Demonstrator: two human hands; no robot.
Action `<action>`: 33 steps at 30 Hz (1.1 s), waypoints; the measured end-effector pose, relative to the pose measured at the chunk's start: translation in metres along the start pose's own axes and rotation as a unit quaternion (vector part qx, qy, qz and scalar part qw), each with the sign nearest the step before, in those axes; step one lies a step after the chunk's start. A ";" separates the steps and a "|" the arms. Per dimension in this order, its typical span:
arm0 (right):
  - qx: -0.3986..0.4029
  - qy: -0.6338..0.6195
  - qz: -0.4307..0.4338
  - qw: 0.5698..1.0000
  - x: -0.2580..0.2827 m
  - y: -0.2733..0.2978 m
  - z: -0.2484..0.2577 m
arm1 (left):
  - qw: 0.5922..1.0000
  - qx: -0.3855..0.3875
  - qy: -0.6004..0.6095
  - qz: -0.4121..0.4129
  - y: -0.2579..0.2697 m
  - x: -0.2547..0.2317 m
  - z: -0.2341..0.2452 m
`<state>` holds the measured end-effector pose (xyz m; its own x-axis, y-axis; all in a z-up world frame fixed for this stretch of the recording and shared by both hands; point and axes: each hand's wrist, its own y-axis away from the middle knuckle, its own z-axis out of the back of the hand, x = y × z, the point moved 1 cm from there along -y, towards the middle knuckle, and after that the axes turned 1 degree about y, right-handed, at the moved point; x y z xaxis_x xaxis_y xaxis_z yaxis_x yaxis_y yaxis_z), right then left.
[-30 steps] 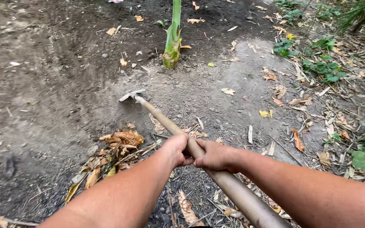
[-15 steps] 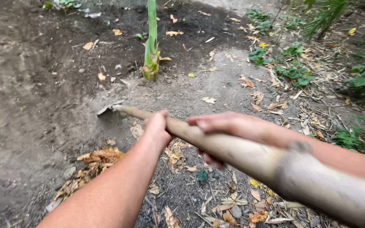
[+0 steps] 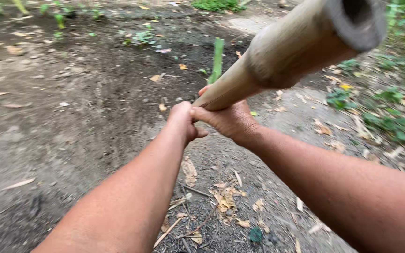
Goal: The person clears dry leaves and hoes the soil in a garden area using a hand tool with a long bamboo handle.
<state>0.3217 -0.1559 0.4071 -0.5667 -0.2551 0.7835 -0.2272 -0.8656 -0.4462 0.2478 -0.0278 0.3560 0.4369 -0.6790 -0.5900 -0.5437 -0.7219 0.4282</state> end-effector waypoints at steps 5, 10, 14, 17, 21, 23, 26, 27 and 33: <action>-0.049 -0.117 0.112 0.986 -0.006 -0.061 -0.035 | 0.914 0.038 -0.307 -0.261 0.018 -0.030 0.014; -0.071 -0.047 0.153 0.985 0.014 -0.115 -0.081 | 0.771 0.058 -0.450 -0.446 0.002 -0.082 0.026; -0.067 0.027 0.193 0.979 0.033 -0.163 -0.115 | 0.745 -0.022 -0.516 -0.423 0.010 -0.126 0.037; -0.054 -0.023 0.187 0.981 0.040 -0.196 -0.137 | 0.782 -0.066 -0.487 -0.383 -0.004 -0.153 0.046; -0.076 -0.042 0.238 0.967 0.040 -0.251 -0.166 | 0.748 -0.053 -0.482 -0.453 -0.063 -0.198 0.061; -0.094 -0.048 0.262 0.959 0.035 -0.281 -0.179 | 0.751 -0.020 -0.453 -0.480 -0.090 -0.222 0.068; -0.099 -0.075 0.237 0.963 0.021 -0.325 -0.189 | 0.747 -0.022 -0.469 -0.471 -0.123 -0.255 0.065; -0.111 -0.084 0.248 0.959 0.017 -0.339 -0.190 | 0.749 -0.018 -0.466 -0.471 -0.131 -0.266 0.063; -0.126 -0.082 0.231 0.961 0.005 -0.374 -0.196 | 0.776 0.101 -0.457 -0.422 -0.158 -0.295 0.084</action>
